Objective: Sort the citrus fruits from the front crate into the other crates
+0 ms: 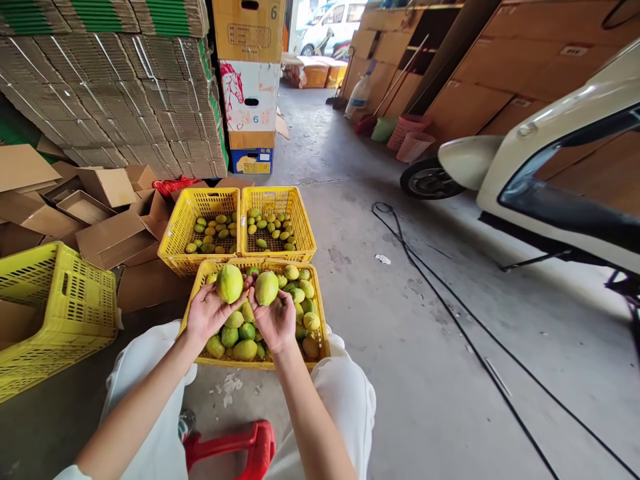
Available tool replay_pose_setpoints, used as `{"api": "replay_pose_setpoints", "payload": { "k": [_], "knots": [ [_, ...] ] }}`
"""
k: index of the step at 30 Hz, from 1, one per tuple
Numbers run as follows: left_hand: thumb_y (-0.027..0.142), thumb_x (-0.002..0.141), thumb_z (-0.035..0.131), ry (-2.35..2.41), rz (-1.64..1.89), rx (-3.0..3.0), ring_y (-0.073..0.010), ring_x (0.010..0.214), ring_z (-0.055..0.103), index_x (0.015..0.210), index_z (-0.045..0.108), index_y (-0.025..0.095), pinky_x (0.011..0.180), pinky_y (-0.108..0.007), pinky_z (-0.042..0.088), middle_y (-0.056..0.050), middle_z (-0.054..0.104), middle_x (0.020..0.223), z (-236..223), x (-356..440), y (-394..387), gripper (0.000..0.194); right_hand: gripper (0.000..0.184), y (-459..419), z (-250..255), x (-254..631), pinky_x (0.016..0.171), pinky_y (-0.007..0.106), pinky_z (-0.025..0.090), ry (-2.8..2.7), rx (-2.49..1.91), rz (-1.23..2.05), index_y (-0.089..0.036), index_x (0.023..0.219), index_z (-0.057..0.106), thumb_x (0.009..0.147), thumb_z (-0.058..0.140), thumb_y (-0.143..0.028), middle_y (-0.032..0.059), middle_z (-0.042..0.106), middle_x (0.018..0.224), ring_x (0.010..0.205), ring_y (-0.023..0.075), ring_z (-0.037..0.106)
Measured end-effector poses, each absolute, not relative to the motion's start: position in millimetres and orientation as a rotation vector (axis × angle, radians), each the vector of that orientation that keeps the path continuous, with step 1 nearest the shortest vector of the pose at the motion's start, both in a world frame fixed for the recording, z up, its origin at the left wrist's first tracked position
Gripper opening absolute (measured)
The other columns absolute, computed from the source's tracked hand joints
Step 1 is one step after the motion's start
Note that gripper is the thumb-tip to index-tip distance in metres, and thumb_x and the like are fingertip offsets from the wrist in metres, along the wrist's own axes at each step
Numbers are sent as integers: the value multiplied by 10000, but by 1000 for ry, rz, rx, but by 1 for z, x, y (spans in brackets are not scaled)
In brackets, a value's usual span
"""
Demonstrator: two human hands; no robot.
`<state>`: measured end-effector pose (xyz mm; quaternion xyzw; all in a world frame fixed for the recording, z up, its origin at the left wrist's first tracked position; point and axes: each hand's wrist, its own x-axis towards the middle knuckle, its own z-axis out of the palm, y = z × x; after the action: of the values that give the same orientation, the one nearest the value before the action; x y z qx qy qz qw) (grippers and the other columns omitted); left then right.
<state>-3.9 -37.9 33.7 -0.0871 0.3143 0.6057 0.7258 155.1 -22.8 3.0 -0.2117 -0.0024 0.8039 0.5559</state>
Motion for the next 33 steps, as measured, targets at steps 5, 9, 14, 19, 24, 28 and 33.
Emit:
{"api": "replay_pose_setpoints", "payload": {
  "k": [5, 9, 14, 19, 24, 28, 33],
  "knots": [
    [213, 1154, 464, 734, 1343, -154, -252, 915, 842, 1500, 711, 177, 793, -346, 682, -117, 867, 1036, 32, 2, -43, 426, 515, -26, 4, 155, 933, 406, 765, 74, -479, 1894, -281, 1440, 745, 934, 733, -187, 51, 888, 1173, 1060, 252, 870],
    [240, 1143, 487, 736, 1290, -158, -224, 814, 791, 1397, 746, 126, 623, -272, 604, -151, 834, 1016, 29, 5, -45, 381, 389, -28, 1, 157, 772, 249, 728, 102, -549, 1960, -248, 1337, 769, 956, 736, -174, 58, 866, 1037, 923, 197, 852],
    [321, 1146, 440, 729, 1317, -193, -252, 817, 801, 1434, 714, 96, 636, -304, 653, -173, 835, 1031, 34, 6, -43, 456, 226, -26, 5, 157, 826, 343, 744, 15, -536, 1956, -243, 1225, 791, 1029, 726, -336, 76, 876, 1080, 963, 233, 838],
    [265, 1064, 416, 703, 1292, -224, -268, 746, 776, 1625, 602, 93, 649, -365, 668, -179, 854, 1046, 32, -1, -42, 615, 320, -26, 16, 156, 780, 375, 724, 62, -501, 1965, -259, 1311, 784, 1042, 614, -289, 59, 873, 1058, 888, 235, 816],
    [214, 1031, 547, 685, 1306, -105, -312, 1007, 850, 1695, 573, 190, 928, -437, 688, -146, 877, 1186, 20, -6, -45, 665, 290, -25, 19, 156, 732, 263, 688, 107, -521, 1962, -206, 1227, 790, 1071, 553, -264, 77, 831, 920, 803, 185, 787],
    [243, 1000, 711, 682, 1279, -36, -311, 1020, 824, 1678, 610, 132, 935, -420, 662, -171, 859, 1200, 9, -5, -45, 695, 182, -26, 13, 156, 707, 277, 695, 15, -539, 1978, -217, 1126, 788, 1028, 672, -317, 43, 781, 837, 746, 187, 746],
    [257, 1017, 718, 687, 1288, -5, -214, 789, 742, 1575, 670, 182, 660, -284, 580, -112, 828, 1066, 7, -2, -43, 565, 316, -28, 10, 155, 709, 272, 682, -35, -561, 1947, -266, 1286, 788, 978, 723, -245, 17, 815, 924, 781, 186, 757]
  ]
}}
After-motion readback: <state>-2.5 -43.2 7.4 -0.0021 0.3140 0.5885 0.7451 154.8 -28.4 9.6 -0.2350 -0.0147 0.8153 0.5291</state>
